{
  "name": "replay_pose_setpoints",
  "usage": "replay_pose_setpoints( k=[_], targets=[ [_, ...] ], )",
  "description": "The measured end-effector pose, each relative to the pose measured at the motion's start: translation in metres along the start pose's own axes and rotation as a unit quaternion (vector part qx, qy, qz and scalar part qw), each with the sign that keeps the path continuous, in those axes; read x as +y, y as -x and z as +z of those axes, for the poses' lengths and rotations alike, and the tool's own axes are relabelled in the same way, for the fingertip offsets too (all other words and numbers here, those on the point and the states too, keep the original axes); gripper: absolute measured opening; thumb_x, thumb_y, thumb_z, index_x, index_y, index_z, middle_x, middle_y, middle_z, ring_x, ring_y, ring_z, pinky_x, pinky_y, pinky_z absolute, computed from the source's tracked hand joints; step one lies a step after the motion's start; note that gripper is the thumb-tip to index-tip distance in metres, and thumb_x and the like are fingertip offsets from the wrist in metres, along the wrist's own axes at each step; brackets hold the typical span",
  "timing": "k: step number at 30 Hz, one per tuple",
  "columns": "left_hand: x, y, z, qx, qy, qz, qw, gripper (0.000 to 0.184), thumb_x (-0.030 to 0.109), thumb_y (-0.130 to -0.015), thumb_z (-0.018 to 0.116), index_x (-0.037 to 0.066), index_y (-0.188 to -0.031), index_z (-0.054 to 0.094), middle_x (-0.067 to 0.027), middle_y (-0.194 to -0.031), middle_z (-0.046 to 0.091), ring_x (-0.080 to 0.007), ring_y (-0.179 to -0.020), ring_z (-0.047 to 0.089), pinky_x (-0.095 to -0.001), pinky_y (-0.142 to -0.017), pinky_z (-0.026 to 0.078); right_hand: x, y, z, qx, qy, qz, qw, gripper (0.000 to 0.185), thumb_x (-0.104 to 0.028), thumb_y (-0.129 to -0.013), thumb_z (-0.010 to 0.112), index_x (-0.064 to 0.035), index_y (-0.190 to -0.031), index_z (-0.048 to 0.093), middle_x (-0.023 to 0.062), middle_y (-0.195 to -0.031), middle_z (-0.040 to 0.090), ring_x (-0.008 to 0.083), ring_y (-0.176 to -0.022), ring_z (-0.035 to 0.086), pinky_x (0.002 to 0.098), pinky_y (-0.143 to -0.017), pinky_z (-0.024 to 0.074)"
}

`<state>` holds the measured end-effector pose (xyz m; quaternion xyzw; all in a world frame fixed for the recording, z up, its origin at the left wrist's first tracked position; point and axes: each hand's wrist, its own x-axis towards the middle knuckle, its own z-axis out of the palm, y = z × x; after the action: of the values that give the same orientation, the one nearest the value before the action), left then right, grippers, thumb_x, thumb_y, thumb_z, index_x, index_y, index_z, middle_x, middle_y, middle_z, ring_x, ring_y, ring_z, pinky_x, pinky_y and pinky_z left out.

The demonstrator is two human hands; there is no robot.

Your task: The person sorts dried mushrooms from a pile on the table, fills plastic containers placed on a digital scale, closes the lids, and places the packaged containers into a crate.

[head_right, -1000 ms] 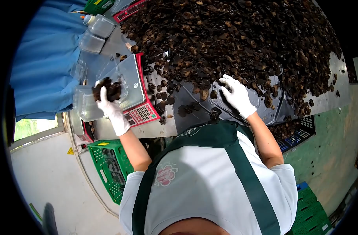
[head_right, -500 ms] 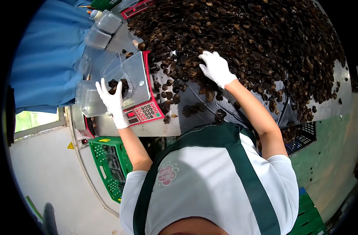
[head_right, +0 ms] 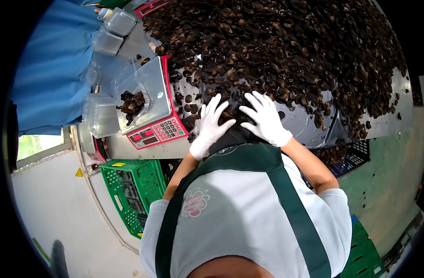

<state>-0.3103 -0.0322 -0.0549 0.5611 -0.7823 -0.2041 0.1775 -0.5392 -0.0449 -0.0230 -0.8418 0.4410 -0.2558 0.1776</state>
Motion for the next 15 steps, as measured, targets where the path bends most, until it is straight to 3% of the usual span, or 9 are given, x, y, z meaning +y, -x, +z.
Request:
replay_pose_setpoints(
  k=[3,6,8,11,15],
  targets=[
    [0.003,0.031,-0.003,0.024,0.057,0.059,0.996,0.072,0.039,-0.074,0.075,0.01,-0.134,0.048,-0.0182,-0.147,0.033,-0.0384,-0.132,0.035,-0.0524,-0.108,0.025,0.014,0.025,-0.016,0.008,-0.019,0.082,0.996,0.061,-0.025,-0.069,0.078,-0.0111,-0.124,0.056,0.0148,-0.136,0.046,0.0346,-0.121,0.047,0.0428,-0.099,0.0406],
    [0.004,0.043,-0.003,0.062,-0.03,0.038,0.997,0.087,0.044,-0.066,0.079,0.011,-0.138,0.043,-0.0221,-0.149,0.027,-0.041,-0.136,0.027,-0.0552,-0.109,0.019,0.019,0.046,-0.018,-0.032,-0.003,0.204,0.978,0.075,-0.027,-0.068,0.08,-0.0115,-0.134,0.047,0.0122,-0.141,0.043,0.0308,-0.116,0.05,0.0362,-0.097,0.0441],
    [0.006,0.033,-0.005,0.041,-0.083,-0.002,0.996,0.104,0.051,-0.058,0.082,0.012,-0.143,0.035,-0.0229,-0.152,0.019,-0.0463,-0.14,0.014,-0.0605,-0.109,0.015,0.02,0.054,-0.014,-0.05,0.022,0.208,0.977,0.083,-0.029,-0.066,0.081,-0.0129,-0.138,0.043,0.0112,-0.143,0.041,0.0312,-0.113,0.052,0.036,-0.094,0.0462],
    [0.008,0.011,0.006,0.027,-0.095,-0.028,0.995,0.114,0.056,-0.053,0.082,0.015,-0.146,0.029,-0.021,-0.154,0.012,-0.0455,-0.141,0.009,-0.0639,-0.108,0.013,0.013,0.053,-0.011,-0.115,0.023,0.236,0.965,0.089,-0.032,-0.063,0.083,-0.0143,-0.139,0.04,0.0098,-0.145,0.038,0.0308,-0.109,0.053,0.0367,-0.09,0.049],
    [0.03,-0.016,0.021,-0.045,-0.041,0.042,0.997,0.112,0.059,-0.052,0.08,0.021,-0.145,0.032,-0.0187,-0.154,0.015,-0.0448,-0.138,0.018,-0.0657,-0.104,0.023,0.019,0.057,0.005,-0.084,0.014,0.239,0.967,0.084,-0.026,-0.067,0.08,-0.0152,-0.139,0.04,0.0092,-0.146,0.038,0.029,-0.107,0.055,0.0355,-0.089,0.0491]
  ],
)
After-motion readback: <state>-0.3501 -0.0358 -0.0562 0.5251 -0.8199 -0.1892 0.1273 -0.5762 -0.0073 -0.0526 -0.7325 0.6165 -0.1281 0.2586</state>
